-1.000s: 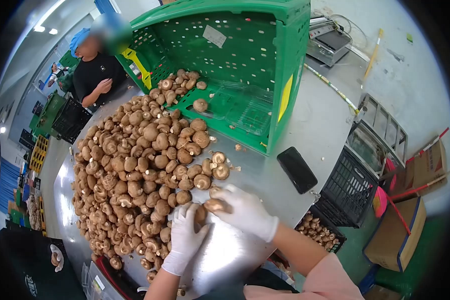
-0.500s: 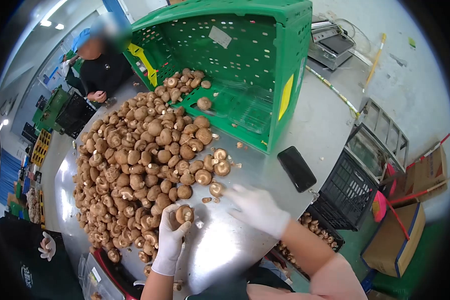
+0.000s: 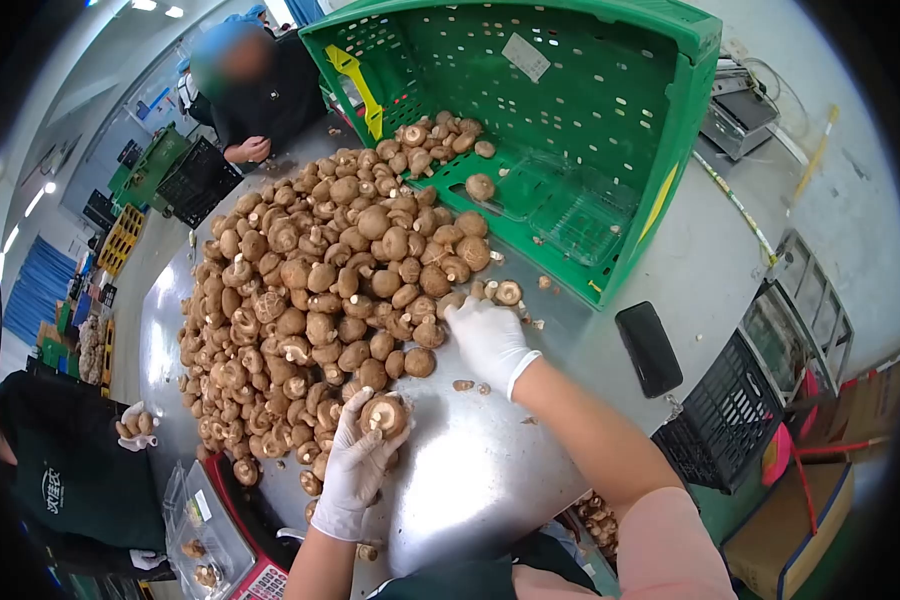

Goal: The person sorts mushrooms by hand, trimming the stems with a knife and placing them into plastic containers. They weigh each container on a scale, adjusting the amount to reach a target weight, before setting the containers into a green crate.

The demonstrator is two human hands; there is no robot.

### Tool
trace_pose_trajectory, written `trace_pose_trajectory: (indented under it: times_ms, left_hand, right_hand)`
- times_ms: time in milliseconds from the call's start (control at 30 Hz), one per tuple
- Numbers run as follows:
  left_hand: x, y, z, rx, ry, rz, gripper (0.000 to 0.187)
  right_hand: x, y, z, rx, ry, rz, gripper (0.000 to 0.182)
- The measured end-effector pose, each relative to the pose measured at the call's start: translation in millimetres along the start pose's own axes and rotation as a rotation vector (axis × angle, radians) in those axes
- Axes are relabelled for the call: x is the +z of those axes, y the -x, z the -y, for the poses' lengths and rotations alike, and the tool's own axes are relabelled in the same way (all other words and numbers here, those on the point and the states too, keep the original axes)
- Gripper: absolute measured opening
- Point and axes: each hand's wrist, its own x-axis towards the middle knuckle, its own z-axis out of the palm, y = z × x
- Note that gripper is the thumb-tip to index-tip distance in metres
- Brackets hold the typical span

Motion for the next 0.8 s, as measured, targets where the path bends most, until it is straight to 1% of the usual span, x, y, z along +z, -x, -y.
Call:
trace_pose_trajectory:
  times_ms: [33, 67, 133, 167, 200, 233, 267, 300, 333, 367, 400, 433, 500, 567, 600, 633, 700, 733, 767, 800]
  left_hand:
    - [2.1, 0.1, -1.7, -0.019, -0.002, -0.004, 0.054]
    - [1.2, -0.3, -3.0, -0.023, -0.009, 0.020, 0.052]
    - [-2.8, 2.2, -4.2, -0.028, -0.021, 0.061, 0.048]
    - [-2.9, 6.1, -5.0, -0.044, -0.034, 0.023, 0.047]
    - [-1.1, 8.7, -6.5, -0.056, -0.046, -0.010, 0.047]
    - [2.8, 10.4, -6.9, -0.071, -0.055, -0.037, 0.047]
    - [11.6, 15.1, -6.9, -0.052, -0.079, -0.072, 0.038]
    - [12.1, 18.8, -3.0, -0.054, -0.113, -0.070, 0.037]
    - [10.8, 23.3, 2.2, -0.060, -0.147, -0.068, 0.037]
    - [12.6, 24.7, 6.0, -0.065, -0.183, -0.062, 0.039]
    - [22.7, 28.3, 8.5, -0.086, -0.293, -0.081, 0.047]
    - [26.5, 32.4, 10.8, -0.158, -0.365, 0.004, 0.049]
    - [33.2, 34.0, 28.4, -0.305, -0.544, 0.068, 0.051]
    - [42.2, 40.2, 45.2, -0.041, -0.912, 0.261, 0.028]
    - [47.0, 40.7, 51.3, 0.039, -0.996, 0.272, 0.024]
    - [50.7, 40.9, 55.6, 0.122, -1.078, 0.278, 0.024]
    - [52.1, 36.0, 59.8, 0.376, -1.399, 0.274, 0.031]
    - [48.5, 32.9, 60.0, 0.506, -1.568, 0.237, 0.035]
    - [39.4, 27.0, 66.6, 0.594, -1.591, 0.212, 0.036]
    - [25.5, 20.3, 76.3, 0.673, -1.633, 0.162, 0.036]
  right_hand:
    - [0.0, 1.4, 1.6, -0.010, 0.031, 0.004, 0.019]
    - [-1.0, 3.0, 5.3, -0.051, 0.083, -0.048, 0.020]
    - [2.0, -3.2, 2.3, -0.020, -0.006, -0.038, 0.019]
    - [2.8, -4.4, 0.7, -0.006, -0.052, -0.032, 0.019]
    - [-6.3, -2.5, -2.5, -0.005, -0.159, -0.055, 0.023]
    - [-20.4, 0.3, -3.3, 0.050, -0.475, 0.020, 0.026]
    - [-35.5, 7.2, -4.6, 0.111, -0.786, 0.096, 0.029]
    - [-42.4, 16.4, -6.6, 0.179, -1.099, 0.175, 0.033]
    - [-32.4, 27.5, -10.4, 0.146, -1.337, 0.165, 0.038]
    - [-32.9, 37.6, -11.8, 0.160, -1.524, 0.196, 0.039]
    - [-34.1, 47.0, -11.2, 0.173, -1.715, 0.225, 0.040]
    - [-34.9, 54.7, -11.1, 0.183, -1.908, 0.248, 0.042]
    - [-33.2, 67.4, -12.6, 0.232, -2.033, 0.300, 0.045]
    - [-27.6, 77.2, -15.4, 0.273, -2.158, 0.353, 0.047]
    - [-21.8, 77.9, -16.1, 0.358, -2.273, 0.419, 0.050]
    - [-19.2, 83.0, -16.8, 0.370, -2.251, 0.391, 0.050]
    - [-19.2, 88.4, -12.7, 0.383, -2.210, 0.360, 0.050]
    - [-22.2, 90.8, -12.7, 0.393, -2.098, 0.323, 0.049]
    - [-25.0, 91.6, -12.4, 0.369, -2.000, 0.317, 0.047]
    - [-30.2, 96.1, -10.2, 0.436, -1.999, 0.295, 0.045]
